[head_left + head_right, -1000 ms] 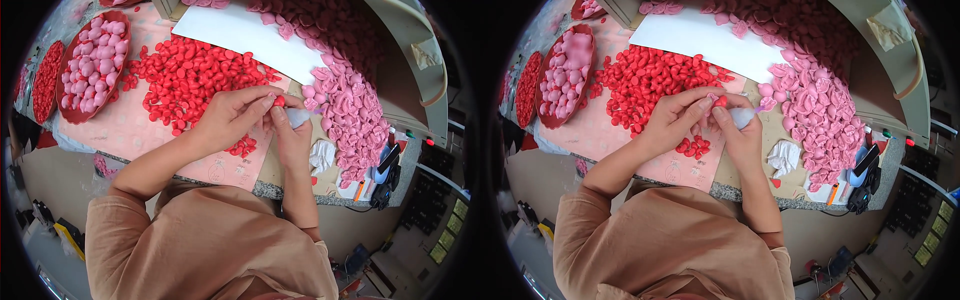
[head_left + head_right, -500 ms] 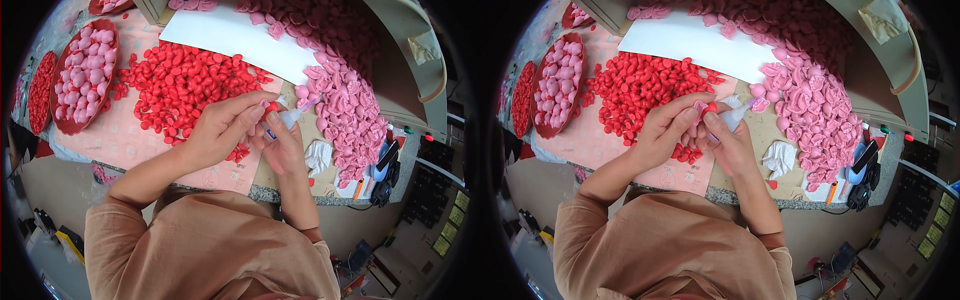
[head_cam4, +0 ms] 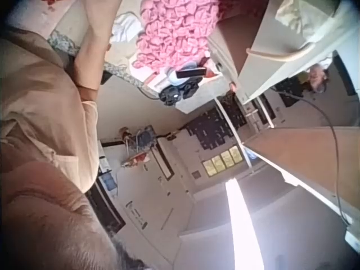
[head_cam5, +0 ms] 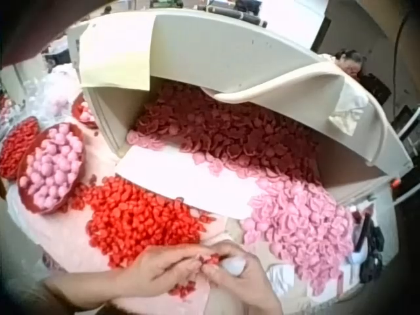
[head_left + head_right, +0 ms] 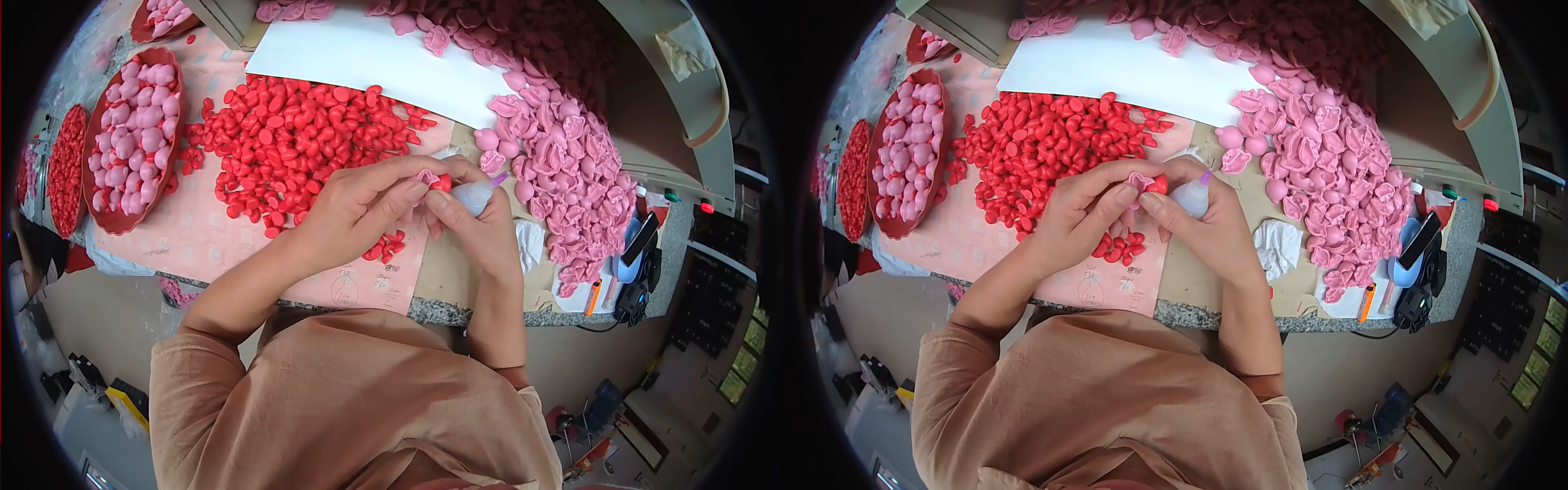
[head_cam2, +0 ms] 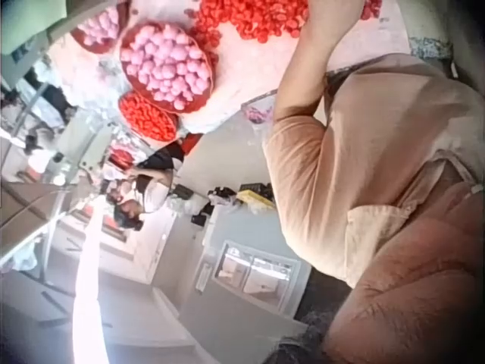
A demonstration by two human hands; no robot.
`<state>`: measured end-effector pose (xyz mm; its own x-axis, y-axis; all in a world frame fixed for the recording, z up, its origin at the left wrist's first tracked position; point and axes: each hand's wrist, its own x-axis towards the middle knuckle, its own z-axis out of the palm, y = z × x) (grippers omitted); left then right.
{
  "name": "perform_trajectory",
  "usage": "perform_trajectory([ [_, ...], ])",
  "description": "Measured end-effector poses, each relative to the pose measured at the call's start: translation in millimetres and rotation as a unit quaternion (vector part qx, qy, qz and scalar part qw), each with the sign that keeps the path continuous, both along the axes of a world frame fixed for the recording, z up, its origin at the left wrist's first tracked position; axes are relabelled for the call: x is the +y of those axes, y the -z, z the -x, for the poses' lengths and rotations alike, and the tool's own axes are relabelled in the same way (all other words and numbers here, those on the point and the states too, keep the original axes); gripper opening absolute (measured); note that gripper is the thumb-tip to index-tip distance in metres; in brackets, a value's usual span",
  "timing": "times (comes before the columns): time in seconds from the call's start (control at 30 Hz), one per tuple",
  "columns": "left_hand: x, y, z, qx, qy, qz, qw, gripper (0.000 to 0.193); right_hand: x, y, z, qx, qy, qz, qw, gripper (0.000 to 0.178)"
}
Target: Assembling small toy components by fitting pink petal-shaped parts onto red bases.
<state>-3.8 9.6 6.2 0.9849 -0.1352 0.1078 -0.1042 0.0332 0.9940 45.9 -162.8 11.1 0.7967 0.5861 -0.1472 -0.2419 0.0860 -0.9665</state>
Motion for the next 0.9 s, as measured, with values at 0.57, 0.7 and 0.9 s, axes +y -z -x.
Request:
perform_trajectory([
  [0.57,13,-17,-9,0.029,0.053,0.006,0.998,0.030,13,16,10,0.011,0.118,0.038,0.992,0.024],
  [0.7,6,-22,1,-0.009,0.043,0.031,0.999,0.028,9,-3,15,0.018,0.067,0.014,0.998,0.017],
  [0.9,7,-13,3,0.000,0.023,0.069,0.997,0.028,18,1,13,0.018,0.045,-0.021,0.999,0.012],
])
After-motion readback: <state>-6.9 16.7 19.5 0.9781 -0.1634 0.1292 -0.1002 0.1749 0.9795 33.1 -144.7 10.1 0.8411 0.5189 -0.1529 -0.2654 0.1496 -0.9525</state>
